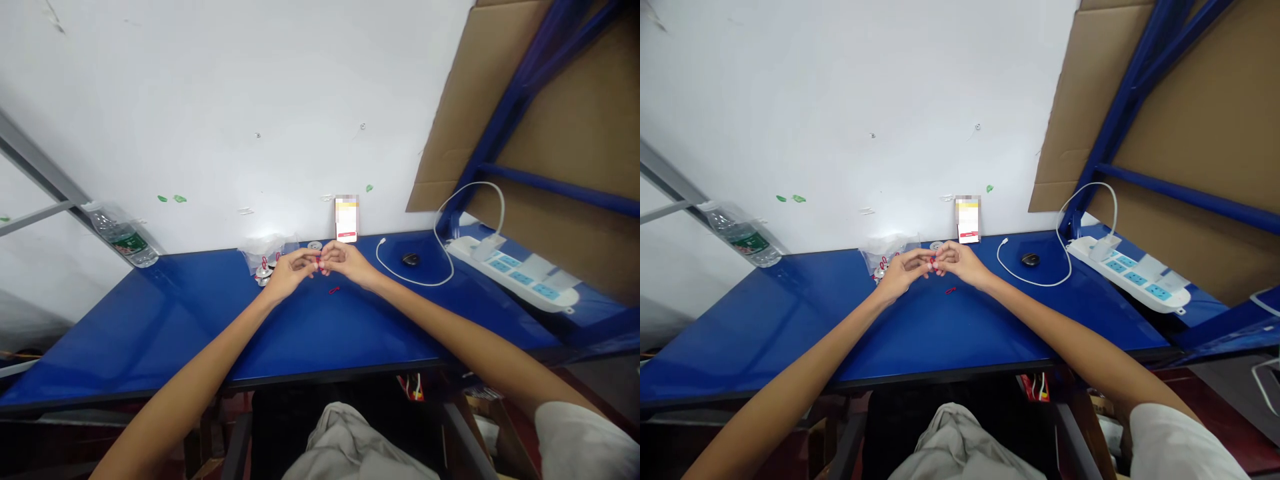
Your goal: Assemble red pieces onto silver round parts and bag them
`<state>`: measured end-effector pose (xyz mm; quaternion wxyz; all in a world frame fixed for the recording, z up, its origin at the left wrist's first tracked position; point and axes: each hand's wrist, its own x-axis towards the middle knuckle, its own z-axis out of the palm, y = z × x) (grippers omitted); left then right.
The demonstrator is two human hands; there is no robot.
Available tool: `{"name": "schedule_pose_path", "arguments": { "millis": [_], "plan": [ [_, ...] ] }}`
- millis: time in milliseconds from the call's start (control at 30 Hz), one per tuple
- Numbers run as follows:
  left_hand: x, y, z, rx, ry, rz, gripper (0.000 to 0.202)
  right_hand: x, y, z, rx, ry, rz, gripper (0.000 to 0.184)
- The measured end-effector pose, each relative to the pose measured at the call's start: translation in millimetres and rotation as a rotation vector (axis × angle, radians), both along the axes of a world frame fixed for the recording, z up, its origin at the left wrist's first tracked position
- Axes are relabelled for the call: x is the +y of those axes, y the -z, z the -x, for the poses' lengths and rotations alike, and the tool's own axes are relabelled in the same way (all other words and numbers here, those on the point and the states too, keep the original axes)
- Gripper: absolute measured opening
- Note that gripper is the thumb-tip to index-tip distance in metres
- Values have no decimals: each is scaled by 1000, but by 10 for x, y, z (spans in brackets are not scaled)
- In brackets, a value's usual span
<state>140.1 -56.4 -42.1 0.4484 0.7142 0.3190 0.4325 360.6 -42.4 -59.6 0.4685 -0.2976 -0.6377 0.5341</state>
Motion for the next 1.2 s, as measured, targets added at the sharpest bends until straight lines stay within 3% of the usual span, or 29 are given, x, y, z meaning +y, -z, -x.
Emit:
{"name": "schedule_pose_path", "arguments": {
  "millis": [200, 400, 500, 600, 700, 800, 933, 1200],
  "plan": [
    [-45, -45, -7, -22, 0, 15, 35, -48, -43, 14, 57, -3, 64, 56],
    [39, 29, 17, -114, -67, 110, 35, -13, -7, -24, -89, -146, 27, 48],
    [66, -42, 68, -203, -110, 100, 38, 156, 23, -98, -309, -9, -188, 31],
    [79, -121, 113, -220, -169, 72, 41, 425, 48, -157, -777, 205, -578, 16],
    [89, -133, 125, -180, -232, 44, 44, 677, 80, -109, -1133, 209, -806, 28],
    [99, -95, 112, -152, -239, 25, 44, 818, 111, 14, -1284, 209, -869, 25],
    [115, -45, 96, -125, -228, 14, 44, 841, 96, 102, -1348, 249, -903, 24],
    [112, 10, 76, -47, -239, 66, 42, 718, 51, -32, -1183, 239, -807, 22]
  ]
}}
